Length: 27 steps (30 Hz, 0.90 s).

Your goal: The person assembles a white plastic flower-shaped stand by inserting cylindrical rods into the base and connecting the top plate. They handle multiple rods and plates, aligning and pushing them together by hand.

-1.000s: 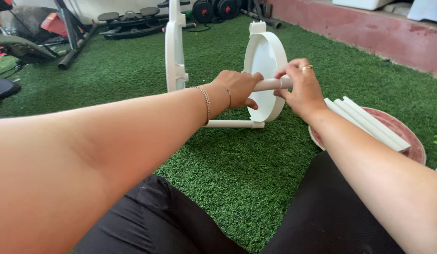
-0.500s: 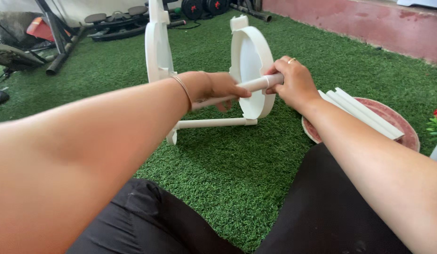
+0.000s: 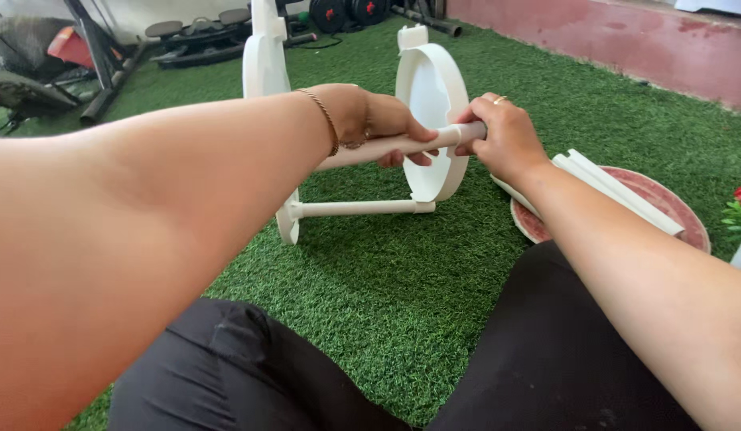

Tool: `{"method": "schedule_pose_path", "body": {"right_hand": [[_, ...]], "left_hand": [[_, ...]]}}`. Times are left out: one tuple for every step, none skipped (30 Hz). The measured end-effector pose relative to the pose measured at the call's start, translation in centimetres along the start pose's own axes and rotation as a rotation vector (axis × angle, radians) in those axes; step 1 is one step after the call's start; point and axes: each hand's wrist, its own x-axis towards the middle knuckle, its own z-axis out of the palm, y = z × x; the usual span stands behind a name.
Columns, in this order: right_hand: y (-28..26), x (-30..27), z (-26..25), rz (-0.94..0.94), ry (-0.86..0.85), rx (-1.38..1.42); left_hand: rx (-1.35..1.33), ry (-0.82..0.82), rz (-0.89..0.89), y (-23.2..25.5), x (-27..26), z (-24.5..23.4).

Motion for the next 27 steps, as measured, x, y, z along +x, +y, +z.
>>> {"method": "schedule_pose_path", "body": {"right_hand": [[0.0,-0.2,-0.2,-0.011,0.008,-0.004],[0.0,-0.3,-0.4,-0.022,0.016,-0.008],[-0.1,-0.3,-0.4,-0.002,0.009,0.027],[-0.2,-0.3,-0.4,0.018,0.002,0.061],[-0.5,-0.2,-0.3,0.034,-0.011,0.099],[-0.6,-0.1,-0.3,0.056,-0.024,0.107],[-0.7,-0.1,-0.4,0.085,-0.032,0.115],[-0.7,-0.2,-0.5,0.114,-0.040,0.122],[-0.8,-0.2,-0.6,0.111,-0.034,0.113],[-0.8,-0.2,-0.6,0.108,-0.029,0.104],[-0.8,-0.1,-0.5,0.098,-0.029,0.095],[-0.8,0.0,-0.3,0.059,-0.012,0.046],[-0.7,0.0,-0.2,0.023,0.003,-0.006],[-0.3,-0.1,-0.1,-0.013,0.018,-0.058],[0.2,-0.2,0.0,-0.040,0.033,-0.077],[0.8,-0.3,0.1,-0.068,0.047,-0.096],[1.5,-0.3,-0.1,-0.094,0.063,-0.114],[2.2,-0.3,-0.5,-0.037,0.059,-0.124],[2.6,-0.1,-0.6,0.013,0.052,-0.124],[2.9,0.1,-0.7,0.062,0.045,-0.125],[3.0,0.3,-0.7,0.062,0.010,-0.104],[3.0,0.6,-0.8,0.062,-0.025,-0.083],[2.9,1.0,-0.9,0.063,-0.056,-0.067],[2.6,1.5,-0.8,0.054,-0.092,-0.080],[2.3,1.7,-1.0,0.054,-0.121,-0.097],[1.9,1.8,-1.2,0.054,-0.150,-0.115],[1.3,1.8,-1.2,0.065,-0.106,-0.055]], "left_hand": [[-0.083,-0.110,0.021,0.2,0.2,0.0],[-0.166,-0.221,0.039,0.0,0.2,-0.1],[-0.255,-0.327,0.057,-0.1,0.0,0.0],[-0.232,-0.281,0.033,0.1,-0.2,0.1],[-0.216,-0.229,0.008,0.0,-0.6,0.2],[-0.200,-0.178,-0.017,0.1,-1.0,0.4],[0.155,-0.047,-0.004,0.6,-1.2,0.8],[0.509,0.085,0.011,1.1,-1.2,1.3],[0.863,0.221,0.027,1.7,-1.1,1.9],[0.951,0.270,0.093,2.1,-0.7,2.7],[1.033,0.325,0.159,2.0,-0.4,3.6],[1.114,0.380,0.226,1.7,-0.1,4.2],[1.085,0.456,0.253,1.2,0.3,4.8],[1.055,0.531,0.278,0.6,0.8,5.4],[1.031,0.600,0.310,0.2,1.5,5.8],[0.967,0.513,0.327,0.0,2.0,5.7],[0.905,0.424,0.344,-0.1,2.3,5.5],[0.843,0.336,0.359,0.0,2.6,5.3],[0.687,0.237,0.307,-0.3,2.4,5.1],[0.530,0.140,0.256,-0.7,2.1,4.9],[0.361,0.048,0.199,-1.3,1.5,4.9],[0.222,0.108,0.165,-1.7,0.9,4.8],[0.086,0.166,0.135,-1.8,0.5,4.9],[-0.049,0.223,0.105,-1.7,0.2,5.0],[-0.304,0.287,0.144,-1.1,0.2,5.1],[-0.560,0.348,0.183,-0.5,0.3,5.0],[-0.819,0.410,0.219,0.1,0.3,4.6]]}}
